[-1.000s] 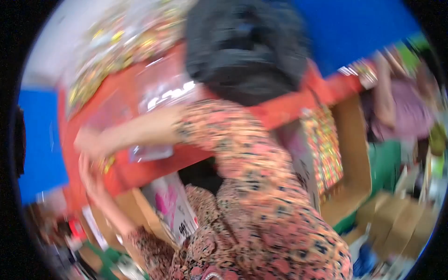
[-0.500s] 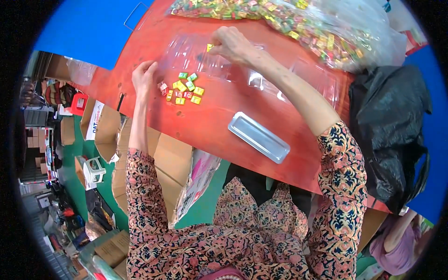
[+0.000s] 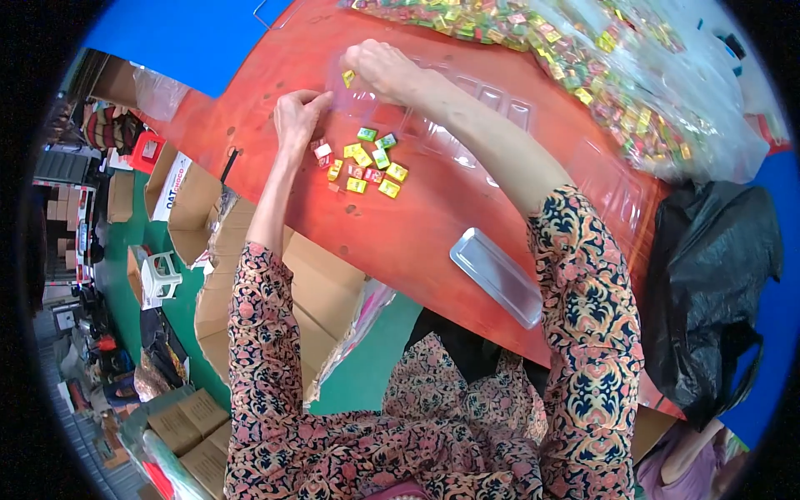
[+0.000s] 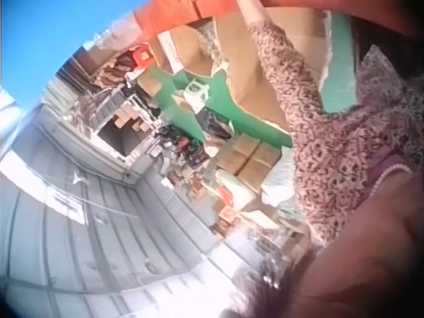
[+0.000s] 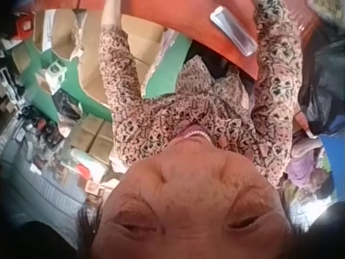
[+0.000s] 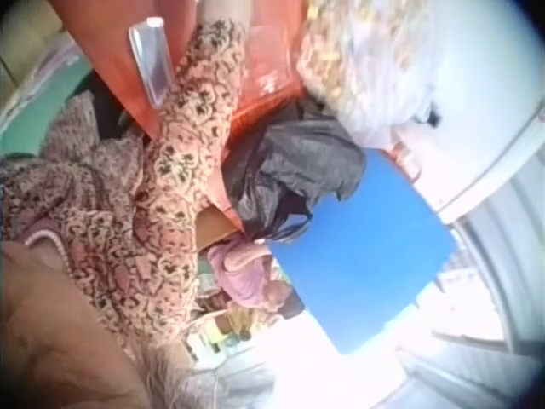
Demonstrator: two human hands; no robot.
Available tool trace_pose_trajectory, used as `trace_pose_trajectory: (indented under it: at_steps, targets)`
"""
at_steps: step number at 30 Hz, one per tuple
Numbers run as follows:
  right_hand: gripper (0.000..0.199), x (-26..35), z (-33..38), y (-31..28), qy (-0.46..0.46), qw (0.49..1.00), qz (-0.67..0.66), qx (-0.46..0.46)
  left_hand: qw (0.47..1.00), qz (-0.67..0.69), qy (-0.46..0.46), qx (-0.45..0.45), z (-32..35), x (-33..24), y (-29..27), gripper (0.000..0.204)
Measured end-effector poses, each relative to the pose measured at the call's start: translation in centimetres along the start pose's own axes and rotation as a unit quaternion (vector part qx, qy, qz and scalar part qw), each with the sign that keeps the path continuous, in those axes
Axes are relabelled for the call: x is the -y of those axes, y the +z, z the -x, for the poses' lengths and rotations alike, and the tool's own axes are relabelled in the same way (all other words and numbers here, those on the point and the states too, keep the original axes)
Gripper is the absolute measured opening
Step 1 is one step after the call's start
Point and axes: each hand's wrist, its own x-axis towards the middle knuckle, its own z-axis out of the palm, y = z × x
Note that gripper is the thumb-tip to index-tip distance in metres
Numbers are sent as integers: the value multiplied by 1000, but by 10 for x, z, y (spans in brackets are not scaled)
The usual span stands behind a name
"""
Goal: Packing small colorful toy blocks into clear plastic tray compartments.
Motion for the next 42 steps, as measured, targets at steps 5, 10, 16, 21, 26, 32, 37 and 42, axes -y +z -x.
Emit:
trace_pose_trajectory:
  at_steps: [5, 10, 16, 21, 26, 32, 37, 42]
  targets:
    - [30, -20, -2, 5, 124, 992, 5, -25, 999, -21, -26, 25, -7, -5, 5, 22]
    - [25, -28, 12, -15, 213, 972, -57, -87, 989, 59, -111, 80, 3, -7, 0, 25]
    - [27, -31, 49, -44, 260, 959, -79, -83, 991, -12, 129, 44, 5, -2, -9, 15]
    - [25, -6, 70, -42, 12, 1000, -11, -16, 858, -258, 442, 26, -18, 15, -23, 33]
    - [29, -5, 93, -4, -36, 998, 37, 37, 885, -209, 395, 129, -27, 10, 1, 22]
    - [29, 2, 94, -5, 1, 994, 19, 106, 887, -235, 382, 107, -32, -8, 14, 14]
    - [29, 9, 93, -1, 27, 997, 64, 32, 931, -156, 318, 84, -41, -24, 41, 18]
    - [20, 23, 82, 6, 135, 986, 86, 43, 944, -123, 304, 34, -50, -38, 55, 22]
